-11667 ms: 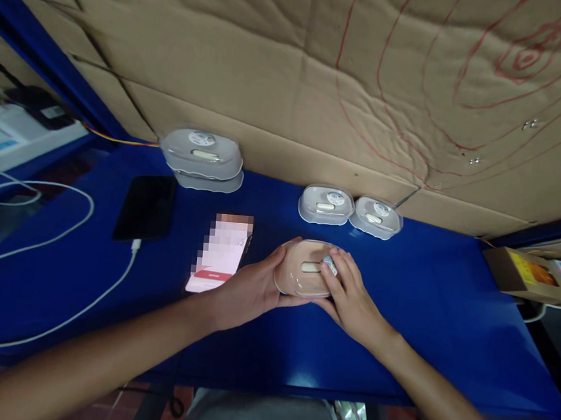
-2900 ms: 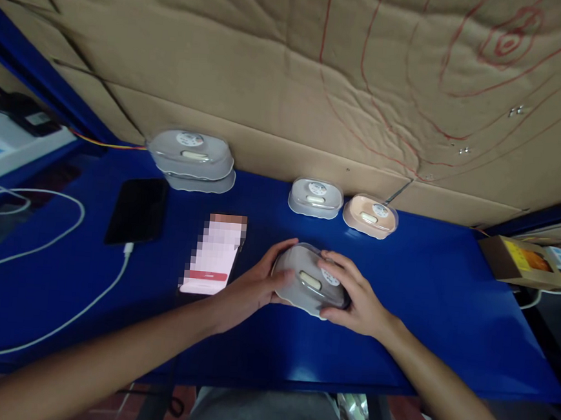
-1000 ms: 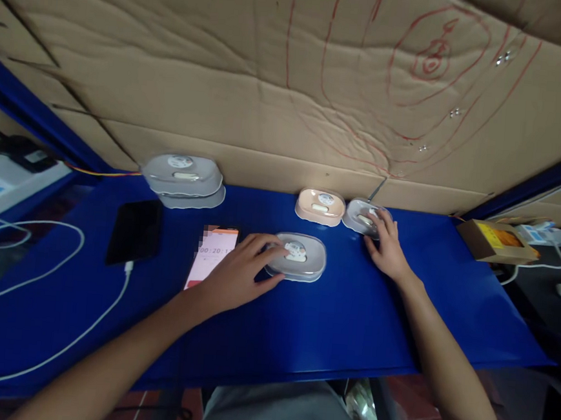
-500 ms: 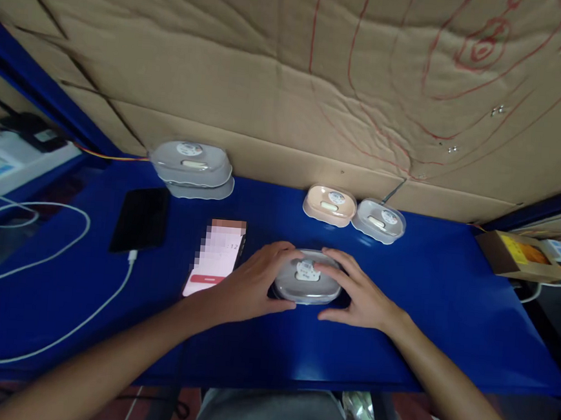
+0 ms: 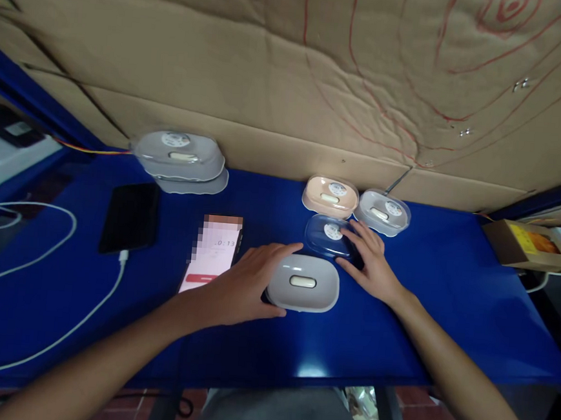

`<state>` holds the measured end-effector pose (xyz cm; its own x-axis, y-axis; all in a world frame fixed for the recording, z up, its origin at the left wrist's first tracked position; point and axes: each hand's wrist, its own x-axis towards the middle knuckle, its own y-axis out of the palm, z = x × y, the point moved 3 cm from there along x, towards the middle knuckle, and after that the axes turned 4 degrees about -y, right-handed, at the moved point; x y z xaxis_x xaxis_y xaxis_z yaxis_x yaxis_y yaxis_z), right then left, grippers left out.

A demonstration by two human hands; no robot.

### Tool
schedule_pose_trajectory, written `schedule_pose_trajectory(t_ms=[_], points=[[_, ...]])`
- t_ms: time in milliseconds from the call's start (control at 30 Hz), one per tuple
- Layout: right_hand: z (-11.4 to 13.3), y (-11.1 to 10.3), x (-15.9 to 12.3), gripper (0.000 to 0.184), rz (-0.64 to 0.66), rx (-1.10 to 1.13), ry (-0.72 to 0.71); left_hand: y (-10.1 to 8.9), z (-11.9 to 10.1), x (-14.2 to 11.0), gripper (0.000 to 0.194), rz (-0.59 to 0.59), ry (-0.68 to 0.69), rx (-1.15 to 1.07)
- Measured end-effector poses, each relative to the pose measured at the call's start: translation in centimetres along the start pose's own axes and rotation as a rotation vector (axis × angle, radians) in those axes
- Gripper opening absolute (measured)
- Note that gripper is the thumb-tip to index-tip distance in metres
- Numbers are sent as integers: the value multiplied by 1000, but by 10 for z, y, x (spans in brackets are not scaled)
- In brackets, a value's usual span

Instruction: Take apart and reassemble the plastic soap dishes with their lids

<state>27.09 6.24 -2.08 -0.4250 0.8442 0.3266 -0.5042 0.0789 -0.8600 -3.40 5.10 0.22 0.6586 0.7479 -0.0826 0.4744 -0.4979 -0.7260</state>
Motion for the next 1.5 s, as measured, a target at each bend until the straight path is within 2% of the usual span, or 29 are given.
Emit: schedule_pose_trajectory(t_ms=[67, 133, 200, 267, 433, 567, 933, 1167, 1367, 1500], points=[[11, -4, -1, 51, -11, -6, -58, -1, -2, 0, 113, -15, 13, -5], [28, -9, -4, 45, 13, 30, -177, -1, -2, 2, 111, -38, 15, -31], [46, -10, -6, 47, 90, 51, -311, -1, -1, 3, 109, -67, 14, -69], [59, -9, -8, 54, 157, 45, -380, -2, 0, 4, 109, -96, 19, -97], [65, -2, -6, 42, 209, 92, -366, -3, -1, 6, 103, -125, 26, -76], [64, -4, -4, 52, 256, 86, -364, -3, -2, 7, 99, -123, 25, -71], [64, -3, -7, 48, 248, 15, -360, 3, 2, 9, 95, -107, 22, -25], [59, -5, -5, 44, 191, 45, -370, 6, 5, 10, 102, -110, -36, -18], [47, -20, -6, 32, 92, 78, -337, 6, 5, 11, 99, -88, -58, -7], [42, -28, -6, 29, 63, 56, -308, 2, 9, 7, 106, -36, -62, -44]])
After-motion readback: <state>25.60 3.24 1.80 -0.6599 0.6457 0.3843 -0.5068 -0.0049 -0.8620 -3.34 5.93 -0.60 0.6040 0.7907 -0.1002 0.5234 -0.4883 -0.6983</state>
